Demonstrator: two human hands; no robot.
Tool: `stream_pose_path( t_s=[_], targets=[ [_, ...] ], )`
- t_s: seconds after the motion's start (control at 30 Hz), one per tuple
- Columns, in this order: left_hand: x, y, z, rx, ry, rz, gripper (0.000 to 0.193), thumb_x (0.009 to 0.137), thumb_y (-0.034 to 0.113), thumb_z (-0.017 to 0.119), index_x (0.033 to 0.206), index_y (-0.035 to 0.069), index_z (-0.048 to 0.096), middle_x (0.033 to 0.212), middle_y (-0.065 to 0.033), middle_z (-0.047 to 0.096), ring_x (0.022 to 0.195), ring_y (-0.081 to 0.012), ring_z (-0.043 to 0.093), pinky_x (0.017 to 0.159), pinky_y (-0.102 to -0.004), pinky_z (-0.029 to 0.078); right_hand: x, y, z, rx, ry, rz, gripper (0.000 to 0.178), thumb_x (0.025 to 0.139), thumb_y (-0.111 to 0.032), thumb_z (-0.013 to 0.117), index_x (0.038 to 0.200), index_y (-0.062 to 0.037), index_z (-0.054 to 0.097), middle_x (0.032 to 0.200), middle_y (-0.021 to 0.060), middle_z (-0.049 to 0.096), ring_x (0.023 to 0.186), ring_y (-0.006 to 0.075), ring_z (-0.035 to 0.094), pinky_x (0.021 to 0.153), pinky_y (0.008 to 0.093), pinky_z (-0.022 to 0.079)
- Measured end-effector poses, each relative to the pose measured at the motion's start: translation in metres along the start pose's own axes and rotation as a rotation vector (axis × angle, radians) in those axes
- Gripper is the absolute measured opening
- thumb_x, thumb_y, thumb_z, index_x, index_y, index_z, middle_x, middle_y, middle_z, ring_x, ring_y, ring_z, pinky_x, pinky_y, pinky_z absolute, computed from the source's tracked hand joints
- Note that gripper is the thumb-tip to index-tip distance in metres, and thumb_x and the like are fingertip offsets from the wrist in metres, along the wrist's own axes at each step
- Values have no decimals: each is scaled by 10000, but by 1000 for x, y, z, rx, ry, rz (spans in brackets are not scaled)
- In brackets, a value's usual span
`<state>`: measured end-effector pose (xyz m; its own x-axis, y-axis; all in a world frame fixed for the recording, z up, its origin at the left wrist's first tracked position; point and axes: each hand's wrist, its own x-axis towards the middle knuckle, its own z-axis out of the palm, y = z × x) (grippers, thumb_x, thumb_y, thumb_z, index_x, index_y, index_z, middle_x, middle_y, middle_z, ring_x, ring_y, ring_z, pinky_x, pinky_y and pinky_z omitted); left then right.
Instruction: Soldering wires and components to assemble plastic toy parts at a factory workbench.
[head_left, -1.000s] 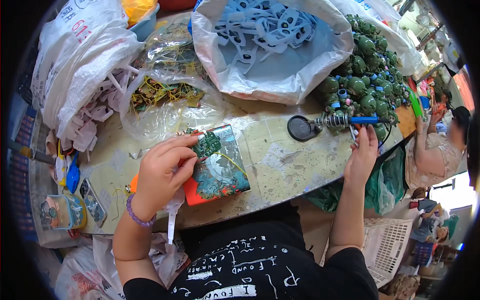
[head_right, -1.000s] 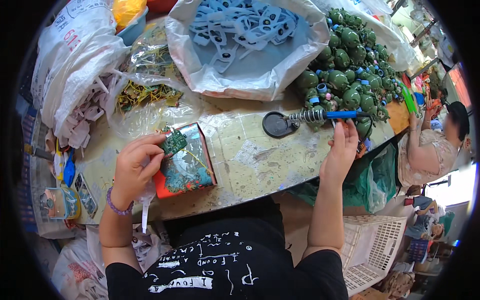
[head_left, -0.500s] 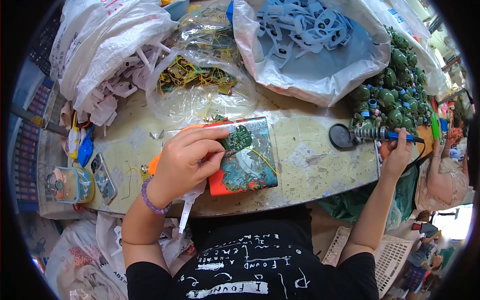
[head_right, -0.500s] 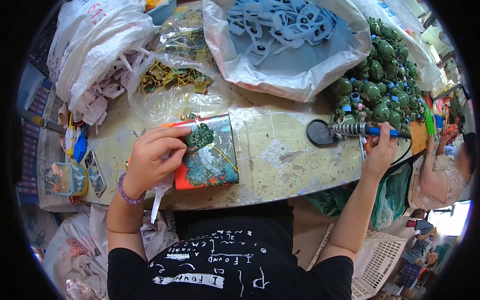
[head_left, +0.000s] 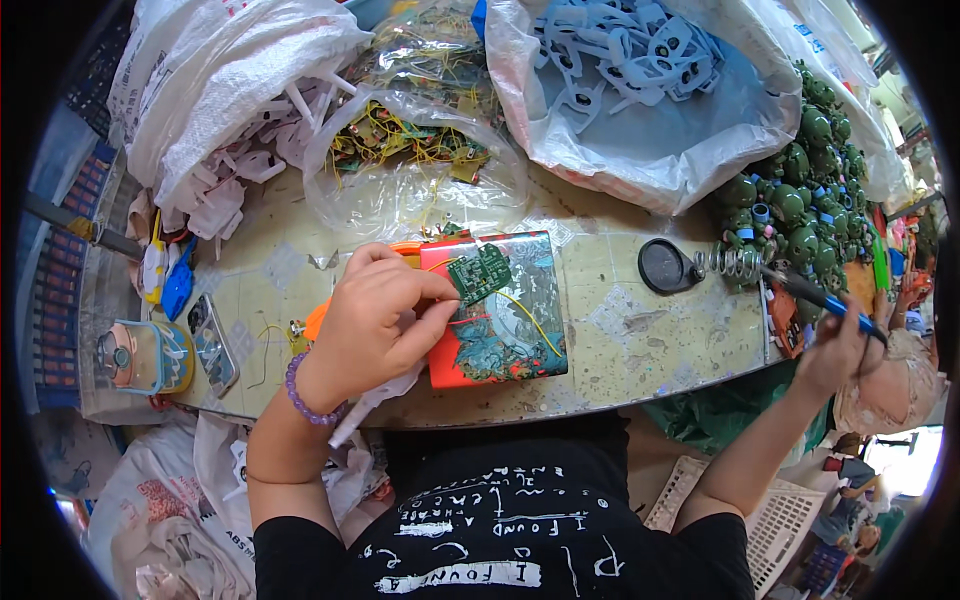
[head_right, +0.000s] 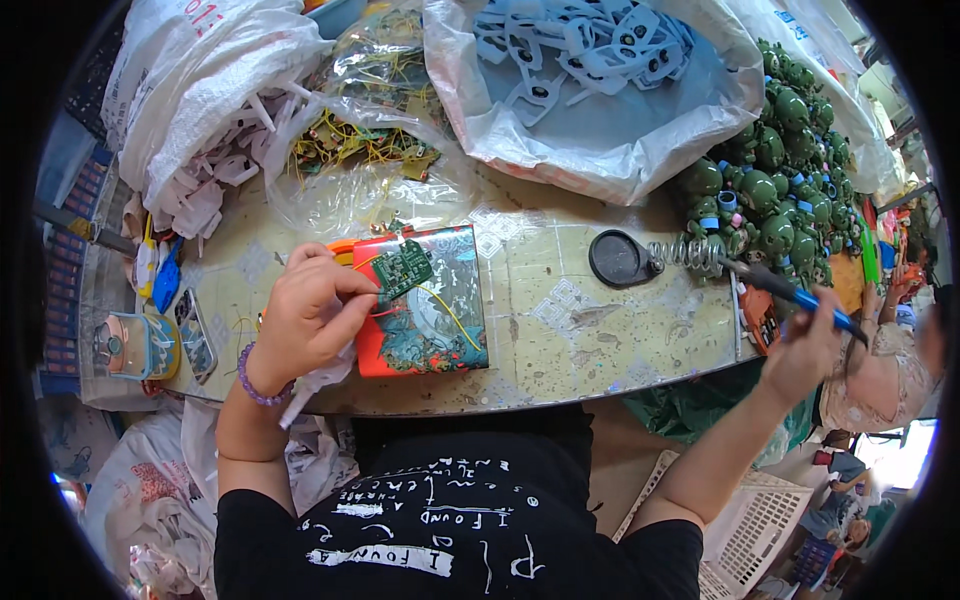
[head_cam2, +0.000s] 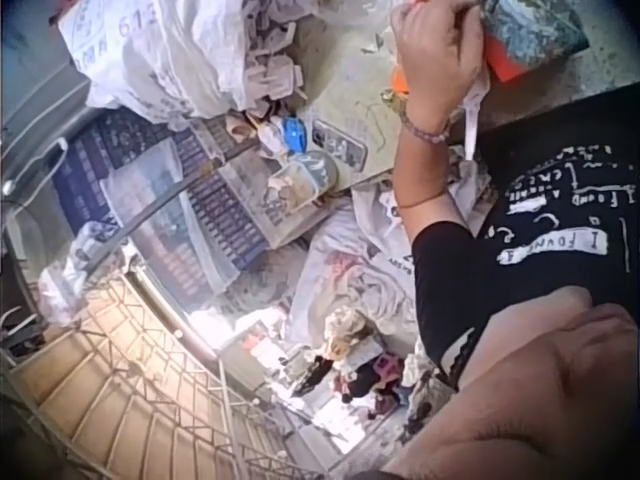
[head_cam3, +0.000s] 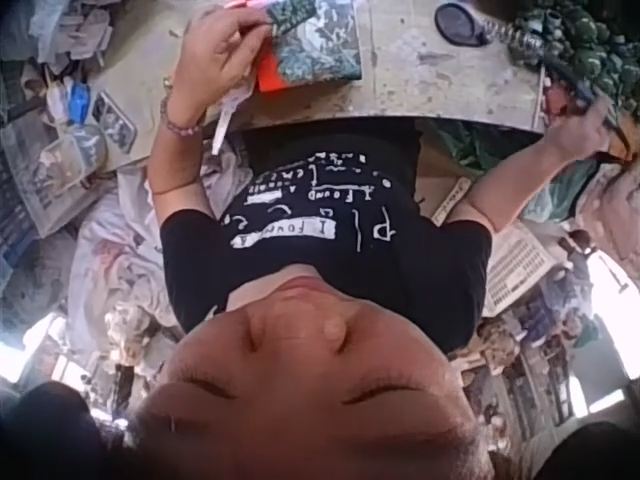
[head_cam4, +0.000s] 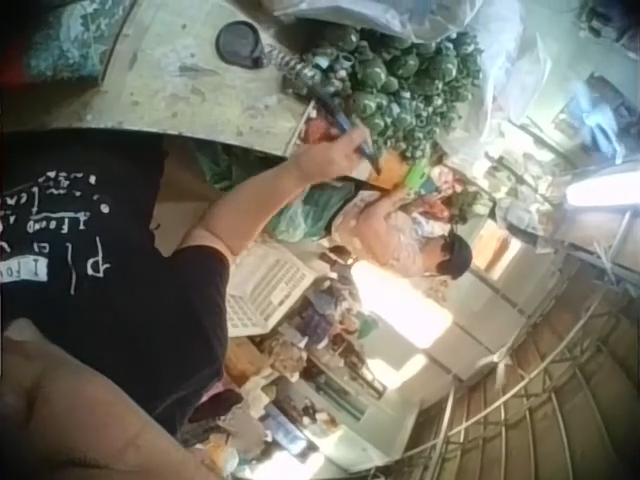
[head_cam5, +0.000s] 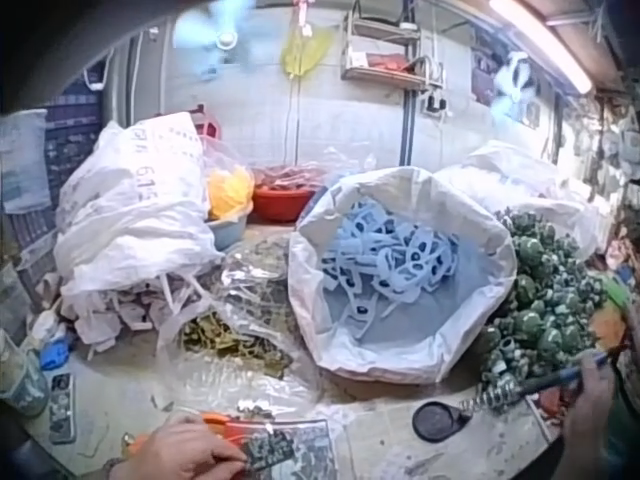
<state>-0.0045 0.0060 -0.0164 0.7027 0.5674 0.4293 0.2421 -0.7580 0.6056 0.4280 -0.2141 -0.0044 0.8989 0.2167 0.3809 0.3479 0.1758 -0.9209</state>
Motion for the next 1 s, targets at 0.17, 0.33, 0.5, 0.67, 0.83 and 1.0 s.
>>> stream_pose_path(
  t_s=[0.17,0.33,0.5,0.67,0.83,1.0],
  targets=[
    [-1,-1,-4,70,-92,26,48,740,109,712,751,101,666,676,-18,604,659,-186,564,850,-358,404,-25,-22,-16,202,106,-199,217,965,-156,533,975,49,606,721,20,498,598,70,428,504,185,312],
    [1,-3,-4,113,-30,63,80,706,73,721,752,78,655,852,-53,654,751,-214,618,874,-387,447,-67,-42,6,-248,423,-693,269,973,-206,501,880,32,587,646,12,433,560,82,390,483,195,274],
    [1,-7,3,4,-18,109,130,683,-6,691,777,51,623,1076,-114,679,1001,-311,654,865,-400,507,-98,-40,9,-123,309,-587,404,988,-416,392,851,-43,466,591,-28,299,475,69,260,446,202,214],
    [1,-5,4,23,-16,96,94,701,-1,688,761,21,618,1059,-102,679,945,-257,669,773,-338,550,-139,-32,62,330,-239,-705,344,980,-418,451,960,-79,403,563,27,450,427,129,426,378,264,315],
    [-1,-4,3,42,-4,86,90,704,-2,686,762,21,621,1053,-99,683,934,-250,674,769,-334,553,-154,-40,90,438,-707,-831,367,975,-427,453,987,-62,492,592,42,534,397,145,463,366,277,355],
    [-5,-8,7,52,12,83,98,704,-3,688,770,22,621,1053,-97,684,929,-250,677,766,-332,556,-164,-41,103,385,-912,-894,365,966,-411,491,968,-46,489,627,48,566,447,153,528,373,262,378]
  ],
)
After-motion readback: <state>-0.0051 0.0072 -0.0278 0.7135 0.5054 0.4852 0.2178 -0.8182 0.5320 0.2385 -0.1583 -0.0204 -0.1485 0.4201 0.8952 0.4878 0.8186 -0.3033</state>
